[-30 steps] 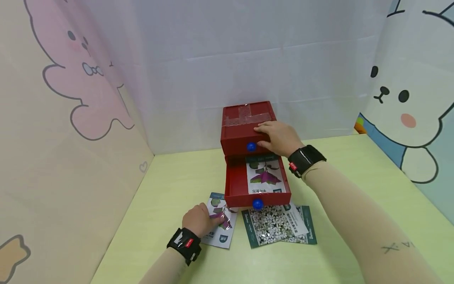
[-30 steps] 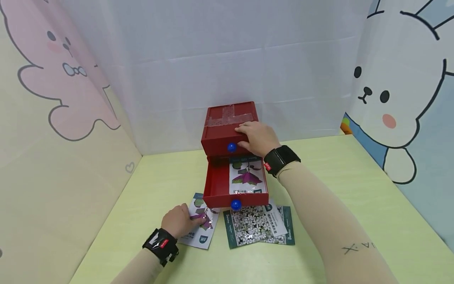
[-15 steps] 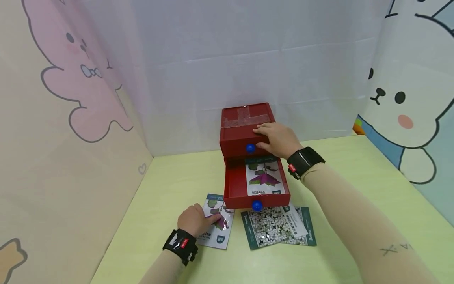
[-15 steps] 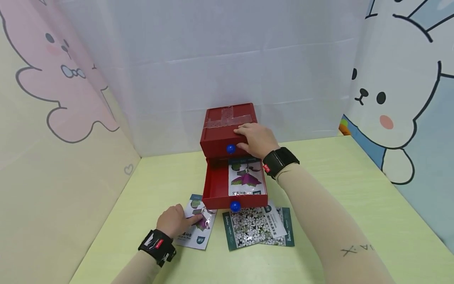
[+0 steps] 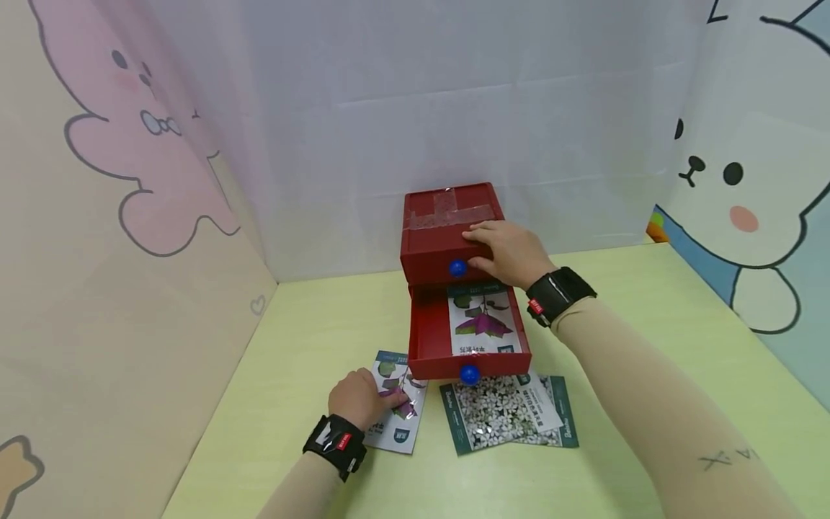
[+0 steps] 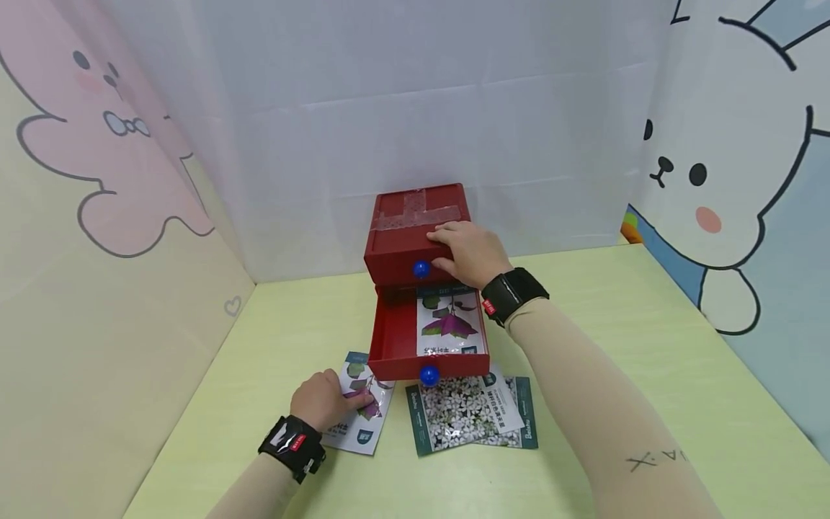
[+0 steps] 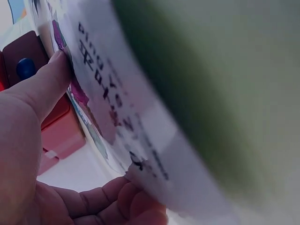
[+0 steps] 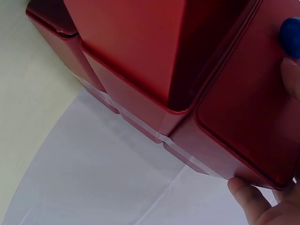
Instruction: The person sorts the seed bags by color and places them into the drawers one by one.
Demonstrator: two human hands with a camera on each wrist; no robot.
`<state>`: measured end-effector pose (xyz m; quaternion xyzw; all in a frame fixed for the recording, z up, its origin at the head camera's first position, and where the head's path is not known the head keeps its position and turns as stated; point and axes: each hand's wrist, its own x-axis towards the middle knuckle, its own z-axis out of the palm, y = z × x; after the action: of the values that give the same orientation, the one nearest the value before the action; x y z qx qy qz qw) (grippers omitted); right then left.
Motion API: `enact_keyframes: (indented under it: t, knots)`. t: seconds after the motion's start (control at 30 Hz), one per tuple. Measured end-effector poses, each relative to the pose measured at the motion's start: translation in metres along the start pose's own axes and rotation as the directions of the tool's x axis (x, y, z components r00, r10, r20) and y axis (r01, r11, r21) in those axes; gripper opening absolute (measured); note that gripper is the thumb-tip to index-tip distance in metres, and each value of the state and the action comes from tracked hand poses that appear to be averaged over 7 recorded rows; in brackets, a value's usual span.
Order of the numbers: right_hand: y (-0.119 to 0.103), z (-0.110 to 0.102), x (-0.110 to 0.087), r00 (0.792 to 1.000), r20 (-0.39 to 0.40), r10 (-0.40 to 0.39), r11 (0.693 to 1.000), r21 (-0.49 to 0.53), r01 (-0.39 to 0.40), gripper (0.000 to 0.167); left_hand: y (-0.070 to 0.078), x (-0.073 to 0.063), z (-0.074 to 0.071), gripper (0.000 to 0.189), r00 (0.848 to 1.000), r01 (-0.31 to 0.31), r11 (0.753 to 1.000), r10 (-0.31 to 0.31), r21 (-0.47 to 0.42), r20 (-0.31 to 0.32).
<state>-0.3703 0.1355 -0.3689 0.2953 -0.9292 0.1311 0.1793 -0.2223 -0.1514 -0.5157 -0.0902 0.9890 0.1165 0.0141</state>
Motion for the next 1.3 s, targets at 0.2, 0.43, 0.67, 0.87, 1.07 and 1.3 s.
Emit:
enact_keyframes:
  t: [0.2, 0.43, 0.67, 0.87, 1.07, 1.3]
  knots:
    - [0.000, -0.001, 0.000, 1.000, 0.002, -0.001, 1.000, -0.004, 0.001, 0.055, -0.002, 0.000, 0.000, 0.063, 1.000, 0.005, 1.000, -0.005, -0.024, 0.008]
    - [0.000, -0.001, 0.001, 1.000, 0.005, 0.005, 1.000, -0.001, -0.005, 0.056, -0.009, 0.004, 0.001, 0.061, 1.000, -0.011, 0.998, 0.011, -0.061, 0.003]
    - [-0.001, 0.000, 0.000, 1.000, 0.007, 0.015, 1.000, 0.004, -0.015, 0.056, -0.015, 0.006, -0.002, 0.060, 0.999, -0.017, 0.997, 0.020, -0.075, 0.039]
    - [-0.004, -0.001, -0.001, 1.000, 0.006, 0.008, 1.000, 0.003, -0.008, 0.056, -0.018, 0.003, -0.005, 0.056, 0.998, -0.012, 0.994, 0.019, -0.105, 0.059]
    - [-0.007, -0.002, -0.001, 1.000, 0.007, 0.017, 1.000, 0.008, -0.017, 0.056, -0.025, 0.004, -0.009, 0.026, 0.997, -0.034, 0.975, 0.049, -0.220, 0.063]
    - [-0.006, 0.000, 0.000, 1.000, 0.002, 0.015, 1.000, 0.005, -0.015, 0.056, -0.036, 0.005, -0.011, 0.021, 0.996, -0.050, 0.917, 0.074, -0.396, 0.045]
